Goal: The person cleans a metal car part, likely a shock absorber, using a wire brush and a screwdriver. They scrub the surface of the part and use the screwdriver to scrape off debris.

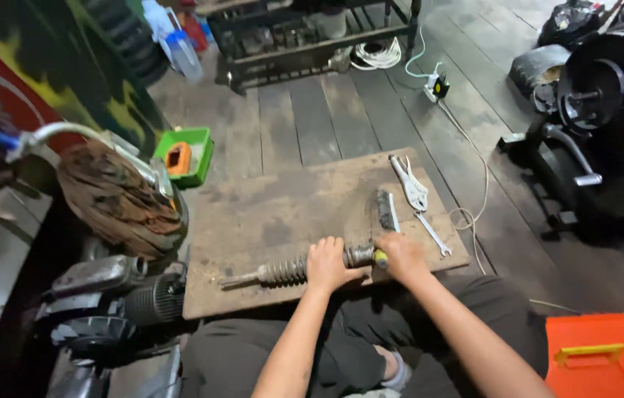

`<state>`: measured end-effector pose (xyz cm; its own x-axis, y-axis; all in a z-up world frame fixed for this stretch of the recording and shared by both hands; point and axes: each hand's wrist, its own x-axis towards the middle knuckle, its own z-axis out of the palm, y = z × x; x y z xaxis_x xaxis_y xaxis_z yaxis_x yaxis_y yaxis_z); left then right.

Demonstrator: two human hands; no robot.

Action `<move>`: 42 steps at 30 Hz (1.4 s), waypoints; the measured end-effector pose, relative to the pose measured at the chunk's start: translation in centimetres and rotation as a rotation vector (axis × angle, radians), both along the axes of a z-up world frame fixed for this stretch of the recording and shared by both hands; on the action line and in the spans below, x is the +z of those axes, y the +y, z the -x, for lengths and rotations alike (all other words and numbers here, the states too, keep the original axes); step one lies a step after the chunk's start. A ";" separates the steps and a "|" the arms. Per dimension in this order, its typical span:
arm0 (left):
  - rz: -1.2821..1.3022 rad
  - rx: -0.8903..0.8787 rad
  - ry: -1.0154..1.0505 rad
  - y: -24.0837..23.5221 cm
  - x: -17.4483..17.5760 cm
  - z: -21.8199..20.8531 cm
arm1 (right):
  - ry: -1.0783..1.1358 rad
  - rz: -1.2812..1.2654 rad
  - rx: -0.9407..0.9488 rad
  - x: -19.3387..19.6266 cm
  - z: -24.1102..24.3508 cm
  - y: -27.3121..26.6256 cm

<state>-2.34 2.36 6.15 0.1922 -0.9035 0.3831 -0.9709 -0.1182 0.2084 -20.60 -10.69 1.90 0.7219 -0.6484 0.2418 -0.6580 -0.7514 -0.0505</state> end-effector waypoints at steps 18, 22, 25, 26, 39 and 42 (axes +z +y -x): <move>-0.084 0.091 -0.122 -2.3 -3.8 -0.3 | -0.168 0.233 0.247 -2.6 -2.6 -1.3; -0.145 0.104 -0.114 -2.7 -5.1 -0.8 | -0.155 0.236 0.265 -1.4 -2.5 -1.2; -0.075 0.110 -0.137 -2.6 -5.4 -0.7 | -0.093 0.164 0.284 1.7 -2.0 -0.1; -0.054 0.103 -0.133 -2.4 -4.9 -0.5 | -0.077 0.111 0.275 3.0 -1.7 0.4; -0.120 0.066 -0.165 -3.6 -10.6 -3.0 | 0.009 0.009 0.343 1.2 -3.3 -1.7; 0.019 0.081 -0.196 -2.5 -5.6 -0.8 | 0.004 -0.040 0.383 1.7 -3.3 -2.0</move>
<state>-1.58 -0.14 0.54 0.1844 -0.8801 0.4375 -0.9805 -0.1958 0.0194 -17.27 -12.67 3.64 0.9147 -0.3400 0.2186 -0.3298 -0.9404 -0.0827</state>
